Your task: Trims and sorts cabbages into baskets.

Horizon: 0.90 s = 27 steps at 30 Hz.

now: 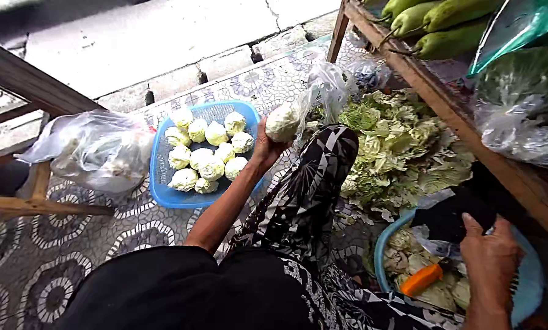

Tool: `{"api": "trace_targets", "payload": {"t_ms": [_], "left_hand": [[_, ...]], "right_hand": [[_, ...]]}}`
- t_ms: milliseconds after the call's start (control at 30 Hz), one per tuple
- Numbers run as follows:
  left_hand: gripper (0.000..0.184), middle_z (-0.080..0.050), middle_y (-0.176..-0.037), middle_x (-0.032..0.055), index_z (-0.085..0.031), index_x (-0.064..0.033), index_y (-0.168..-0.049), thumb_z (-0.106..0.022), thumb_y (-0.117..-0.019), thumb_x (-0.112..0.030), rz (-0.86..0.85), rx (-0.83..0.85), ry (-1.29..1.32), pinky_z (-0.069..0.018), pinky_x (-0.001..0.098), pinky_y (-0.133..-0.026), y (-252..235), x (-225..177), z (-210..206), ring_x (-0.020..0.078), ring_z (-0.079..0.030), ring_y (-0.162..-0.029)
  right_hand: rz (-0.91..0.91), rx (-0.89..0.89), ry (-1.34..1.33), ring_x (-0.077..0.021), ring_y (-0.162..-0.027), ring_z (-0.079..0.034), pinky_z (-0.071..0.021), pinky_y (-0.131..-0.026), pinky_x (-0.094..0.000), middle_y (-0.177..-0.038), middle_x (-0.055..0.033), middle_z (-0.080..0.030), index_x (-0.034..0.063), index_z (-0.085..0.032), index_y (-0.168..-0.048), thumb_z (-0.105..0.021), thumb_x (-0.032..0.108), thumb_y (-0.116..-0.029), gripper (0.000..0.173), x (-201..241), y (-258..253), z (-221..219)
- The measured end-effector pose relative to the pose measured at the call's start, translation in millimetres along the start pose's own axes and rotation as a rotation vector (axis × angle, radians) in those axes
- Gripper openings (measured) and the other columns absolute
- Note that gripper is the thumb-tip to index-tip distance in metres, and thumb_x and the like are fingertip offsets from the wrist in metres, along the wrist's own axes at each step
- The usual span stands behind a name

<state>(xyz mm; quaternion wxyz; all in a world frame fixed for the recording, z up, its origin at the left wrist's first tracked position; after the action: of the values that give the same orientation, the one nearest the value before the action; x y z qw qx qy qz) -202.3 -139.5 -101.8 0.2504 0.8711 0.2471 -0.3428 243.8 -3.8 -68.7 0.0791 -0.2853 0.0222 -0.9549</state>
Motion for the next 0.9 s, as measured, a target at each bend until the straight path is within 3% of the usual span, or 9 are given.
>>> {"api": "trace_targets", "payload": {"t_ms": [133,233,400,500,600,700,767,833,900], "left_hand": [[0.063,-0.055,-0.132,0.0202,-0.039,-0.0092,-0.149,-0.028,-0.1086,-0.056,0.092,-0.545,-0.253,-0.0568,0.0432,-0.081,20.7,24.3,166.0,0.0294,-0.063,-0.1],[0.068,-0.045,-0.142,0.0288,-0.027,-0.0012,-0.155,-0.031,-0.1102,-0.052,0.053,-0.843,-0.354,-0.0562,0.0464,-0.085,52.3,21.9,239.8,0.0362,-0.06,-0.109],[0.077,-0.05,-0.141,0.0262,-0.03,-0.0026,-0.154,-0.022,-0.107,-0.062,-0.077,-0.911,-0.508,-0.0571,0.0515,-0.086,57.6,-39.7,298.7,0.0352,-0.063,-0.11],[0.074,-0.035,-0.159,0.0216,-0.022,-0.0069,-0.16,-0.022,-0.108,-0.059,-0.045,-0.844,-0.698,-0.0447,0.0575,-0.107,26.1,-82.4,312.2,0.0345,-0.045,-0.14],[0.09,-0.032,-0.157,0.032,-0.017,0.0101,-0.157,-0.055,-0.0994,-0.048,-0.235,-0.7,-1.175,-0.0377,0.0446,-0.117,-22.7,-129.8,267.1,0.0349,-0.038,-0.145],[0.058,-0.055,-0.141,0.0227,-0.049,0.0085,-0.141,-0.057,-0.1027,-0.034,-0.363,-0.42,-1.209,-0.0377,0.0375,-0.114,-53.0,-128.6,123.7,0.0224,-0.052,-0.131],[0.054,-0.054,-0.141,0.0193,-0.05,0.0052,-0.141,-0.054,-0.1043,-0.035,-0.424,-0.137,-1.208,-0.0388,0.0359,-0.112,-53.9,-102.9,31.0,0.0189,-0.052,-0.129],[0.056,-0.048,-0.149,0.017,-0.047,0.0005,-0.145,-0.056,-0.1023,-0.036,-0.537,0.204,-1.158,-0.0416,0.0355,-0.112,-49.7,-57.5,-48.3,0.02,-0.049,-0.136],[0.055,-0.048,-0.149,0.018,-0.046,0.0012,-0.144,-0.056,-0.1027,-0.035,-0.529,0.508,-1.14,-0.0451,0.0369,-0.11,-18.4,5.0,-130.6,0.0212,-0.05,-0.135]], "right_hand": [[-0.096,0.065,0.147,-0.0613,-0.125,-0.051,-0.0334,-0.104,-0.075,-0.129,-0.0436,-0.056,-0.0109,-0.052,-0.14,-0.047,0.046,-0.1067,0.066,-11.9,5.4,3.5],[-0.169,0.032,0.115,-0.058,-0.132,-0.048,-0.0313,-0.109,-0.0699,-0.134,-0.0433,-0.053,-0.013,-0.052,-0.14,-0.042,0.047,-0.1083,0.068,-24.1,5.7,20.9],[-0.309,-0.303,-0.404,-0.0256,-0.149,-0.034,-0.0302,-0.122,-0.0421,-0.161,-0.0218,-0.032,0.001,-0.022,-0.159,-0.05,0.03,-0.1068,0.066,-79.5,-4.7,67.1],[-0.296,-0.554,-0.549,-0.0191,-0.15,-0.031,-0.0303,-0.122,-0.0342,-0.164,-0.0186,-0.026,0.0005,-0.013,-0.161,-0.054,0.014,-0.1016,0.073,-99.0,-16.1,120.1],[-0.305,-0.808,-0.767,-0.0167,-0.144,-0.041,-0.0433,-0.114,-0.0344,-0.161,-0.0149,-0.031,0.0056,-0.008,-0.162,-0.046,0.016,-0.1071,0.067,-124.7,-28.9,165.5],[-0.387,-0.884,-0.92,-0.0257,-0.13,-0.057,-0.0578,-0.098,-0.039,-0.157,-0.0187,-0.034,0.0111,-0.004,-0.161,-0.047,0.038,-0.1092,0.073,-157.3,-40.1,187.5],[-0.542,-0.82,-0.815,-0.0279,-0.127,-0.057,-0.0557,-0.095,-0.0404,-0.155,-0.0201,-0.038,0.0105,-0.009,-0.162,-0.055,0.046,-0.1044,0.082,-171.9,-37.5,179.9],[-0.609,-0.739,-0.643,-0.0325,-0.134,-0.05,-0.0514,-0.101,-0.0489,-0.158,-0.0231,-0.036,0.0088,-0.005,-0.163,-0.063,0.033,-0.1003,0.089,-180.3,-25.1,156.1],[-0.694,-0.574,-0.435,-0.0392,-0.115,-0.062,-0.0545,-0.091,-0.0547,-0.139,-0.0297,-0.052,-0.0025,-0.029,-0.154,-0.063,0.023,-0.0987,0.07,-184.3,-4.9,106.5]]}}
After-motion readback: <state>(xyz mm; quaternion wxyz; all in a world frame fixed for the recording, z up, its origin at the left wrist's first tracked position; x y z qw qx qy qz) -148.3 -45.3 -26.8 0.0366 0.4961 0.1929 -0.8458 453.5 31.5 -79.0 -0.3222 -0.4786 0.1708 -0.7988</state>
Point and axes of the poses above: each hand's wrist, its own y-axis away from the middle knuckle, its own z-axis out of the back of the hand, x = y × z, the point moved 5 cm from there along -y, towards the middle knuckle
